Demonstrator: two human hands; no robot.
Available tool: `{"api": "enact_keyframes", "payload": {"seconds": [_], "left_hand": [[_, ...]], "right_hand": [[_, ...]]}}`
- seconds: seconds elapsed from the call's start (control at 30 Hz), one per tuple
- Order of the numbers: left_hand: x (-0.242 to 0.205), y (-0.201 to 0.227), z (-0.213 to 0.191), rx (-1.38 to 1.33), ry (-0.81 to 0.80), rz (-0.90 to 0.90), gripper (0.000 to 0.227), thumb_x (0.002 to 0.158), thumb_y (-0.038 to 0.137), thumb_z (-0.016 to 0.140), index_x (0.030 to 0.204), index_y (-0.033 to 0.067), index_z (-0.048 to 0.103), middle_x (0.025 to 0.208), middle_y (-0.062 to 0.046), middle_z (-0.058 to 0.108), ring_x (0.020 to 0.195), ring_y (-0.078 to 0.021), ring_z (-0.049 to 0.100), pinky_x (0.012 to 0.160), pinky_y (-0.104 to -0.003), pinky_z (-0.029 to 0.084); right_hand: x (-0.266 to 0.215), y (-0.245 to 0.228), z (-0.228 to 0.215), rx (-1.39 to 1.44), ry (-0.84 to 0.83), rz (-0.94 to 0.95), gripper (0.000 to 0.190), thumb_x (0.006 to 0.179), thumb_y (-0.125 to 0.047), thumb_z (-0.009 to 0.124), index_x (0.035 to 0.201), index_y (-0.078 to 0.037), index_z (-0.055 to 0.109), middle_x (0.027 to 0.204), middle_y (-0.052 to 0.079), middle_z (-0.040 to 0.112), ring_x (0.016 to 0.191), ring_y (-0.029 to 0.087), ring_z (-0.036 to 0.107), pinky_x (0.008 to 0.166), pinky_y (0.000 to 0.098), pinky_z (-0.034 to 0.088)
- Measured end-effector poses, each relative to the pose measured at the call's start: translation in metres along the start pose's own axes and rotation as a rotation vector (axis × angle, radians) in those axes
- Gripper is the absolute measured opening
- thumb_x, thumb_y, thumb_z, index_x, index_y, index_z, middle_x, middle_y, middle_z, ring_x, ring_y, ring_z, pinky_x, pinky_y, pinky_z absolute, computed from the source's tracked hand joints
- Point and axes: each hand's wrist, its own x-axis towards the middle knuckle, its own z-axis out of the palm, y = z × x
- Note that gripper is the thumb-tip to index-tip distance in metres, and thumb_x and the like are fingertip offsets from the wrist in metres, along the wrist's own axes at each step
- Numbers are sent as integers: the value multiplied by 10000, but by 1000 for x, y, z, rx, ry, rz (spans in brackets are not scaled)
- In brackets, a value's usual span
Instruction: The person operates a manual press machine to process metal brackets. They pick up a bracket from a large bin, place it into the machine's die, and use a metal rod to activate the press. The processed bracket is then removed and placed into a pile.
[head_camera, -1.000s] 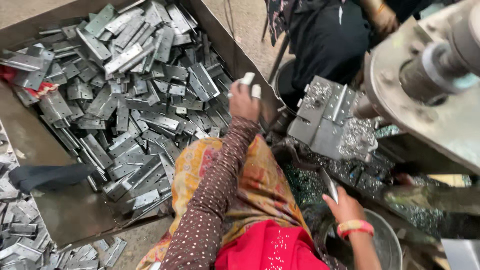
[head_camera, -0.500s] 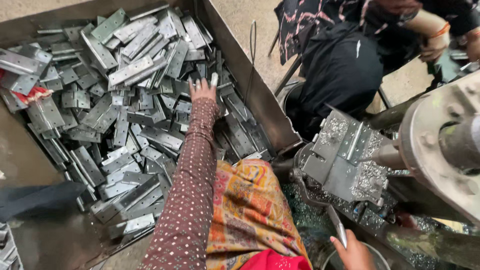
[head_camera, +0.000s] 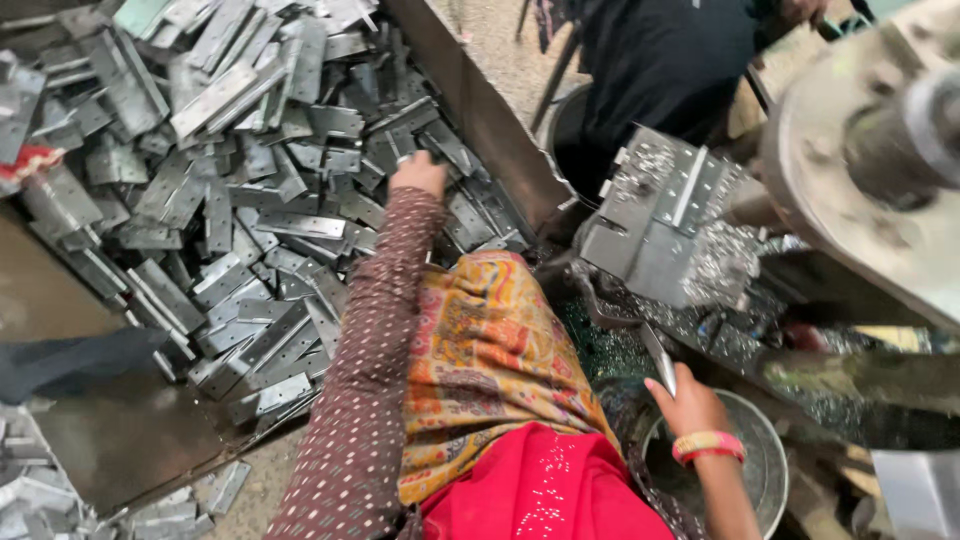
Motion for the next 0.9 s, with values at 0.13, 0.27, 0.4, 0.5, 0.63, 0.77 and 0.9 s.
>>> {"api": "enact_keyframes", "payload": {"seconds": [0.13, 0.27, 0.4, 0.5, 0.63, 0.77, 0.9], "left_hand": [[-33, -8, -31, 124, -58, 55, 186, 943, 190, 566, 1031, 153, 726, 1092, -122, 661, 1009, -344, 670, 800, -466, 564], [-109, 35, -86, -42, 393, 315, 218, 900, 99, 573, 1085, 140, 681, 1160, -76, 674, 964, -326, 673, 770, -437, 561], [-183, 117, -123, -107, 498, 423, 242, 873, 87, 610, 1103, 103, 685, 1180, -90, 669, 898, -306, 666, 702, -408, 536], [-207, 183, -120, -90, 597, 757, 266, 867, 151, 632, 1115, 69, 684, 1116, -120, 644, 912, -281, 675, 855, -449, 536], [-195, 276, -66, 129, 548, 902, 272, 974, 171, 558, 1163, 10, 672, 1219, -179, 641, 1070, -293, 689, 1099, -506, 467], [-162, 310, -19, 62, 244, 834, 395, 981, 207, 460, 1250, -17, 643, 1380, -242, 559, 1084, -315, 660, 1177, -553, 300], [-152, 313, -14, 139, -43, 592, 396, 961, 282, 424, 1165, 39, 660, 1457, -229, 447, 1305, -359, 523, 1192, -599, 65]], "right_hand": [[-5, -3, 2, 0, 9, -33, 503, 883, -550, 608, 1031, -74, 543, 808, 249, 704, 774, 474, 677, 681, 582, 526], [-7, -9, 1, 25, 3, -34, 467, 898, -518, 603, 1037, -78, 532, 778, 230, 703, 748, 449, 687, 659, 562, 533], [-8, -16, -6, 12, -48, 10, 468, 897, -518, 609, 1040, -81, 524, 758, 211, 701, 741, 427, 693, 652, 553, 535], [-12, -19, -9, 42, -28, -18, 464, 898, -503, 615, 1039, -70, 533, 763, 211, 705, 746, 428, 694, 652, 548, 535], [-14, -21, -11, 56, -31, -10, 477, 900, -497, 623, 1090, -68, 536, 765, 222, 701, 753, 439, 691, 671, 548, 533], [-18, -24, -11, 74, -38, 23, 477, 901, -502, 633, 1075, -65, 549, 786, 229, 696, 783, 440, 688, 697, 545, 536], [-11, -17, -8, 74, -10, -38, 462, 888, -450, 653, 1044, -29, 543, 795, 238, 693, 777, 447, 686, 702, 548, 535]]}}
